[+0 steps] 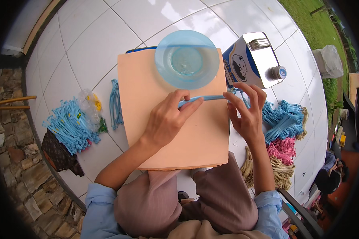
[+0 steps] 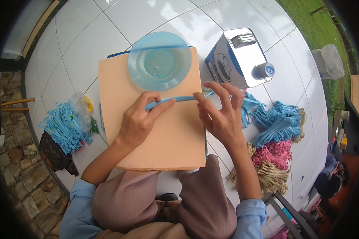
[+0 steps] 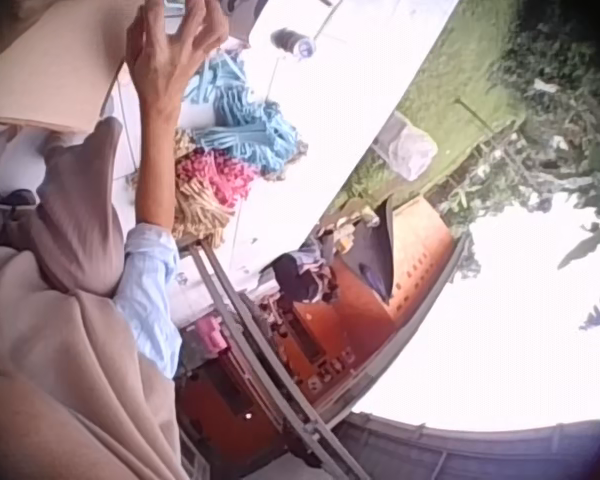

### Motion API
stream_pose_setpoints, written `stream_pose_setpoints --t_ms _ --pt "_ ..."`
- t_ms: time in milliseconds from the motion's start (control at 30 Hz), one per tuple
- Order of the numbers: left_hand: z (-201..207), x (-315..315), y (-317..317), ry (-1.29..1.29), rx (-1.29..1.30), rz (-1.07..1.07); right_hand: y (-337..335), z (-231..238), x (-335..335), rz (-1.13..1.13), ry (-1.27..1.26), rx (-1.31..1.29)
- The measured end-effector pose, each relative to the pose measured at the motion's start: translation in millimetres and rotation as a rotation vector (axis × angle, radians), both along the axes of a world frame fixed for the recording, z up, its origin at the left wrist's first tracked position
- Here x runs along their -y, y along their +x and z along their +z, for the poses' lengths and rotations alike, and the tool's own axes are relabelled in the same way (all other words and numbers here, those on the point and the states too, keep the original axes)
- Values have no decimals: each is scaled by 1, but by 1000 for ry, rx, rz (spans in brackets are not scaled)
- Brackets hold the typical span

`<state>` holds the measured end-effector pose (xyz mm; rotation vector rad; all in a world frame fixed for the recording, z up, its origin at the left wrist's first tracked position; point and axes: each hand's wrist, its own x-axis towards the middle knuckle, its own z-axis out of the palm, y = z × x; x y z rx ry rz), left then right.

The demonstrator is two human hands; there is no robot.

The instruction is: The person applies adhesive from a blue plate to light blue straps using a applicator, then organizes the straps into bundles.

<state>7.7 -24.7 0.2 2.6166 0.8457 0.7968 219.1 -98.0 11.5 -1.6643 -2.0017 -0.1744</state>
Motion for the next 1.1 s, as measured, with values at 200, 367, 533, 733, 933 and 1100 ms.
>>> stream_pose_setpoints --t_ms 200,367,533,733,933,1100 --pt "-1 1 -3 14 5 -7 13 -17 -3 -8 -195 -418" --pt "-3 6 -1 38 48 -32 23 -28 9 -10 -209 -539" --pt "21 27 5 -137 150 -98 33 18 44 -11 -138 -369" --pt "98 49 1 -585 381 -162 26 133 100 -31 -79 -362" --pt "159 46 -54 -561 503 -243 -42 240 80 237 83 -806" --pt "161 46 -111 -588 479 -231 -143 269 16 535 63 -1031"
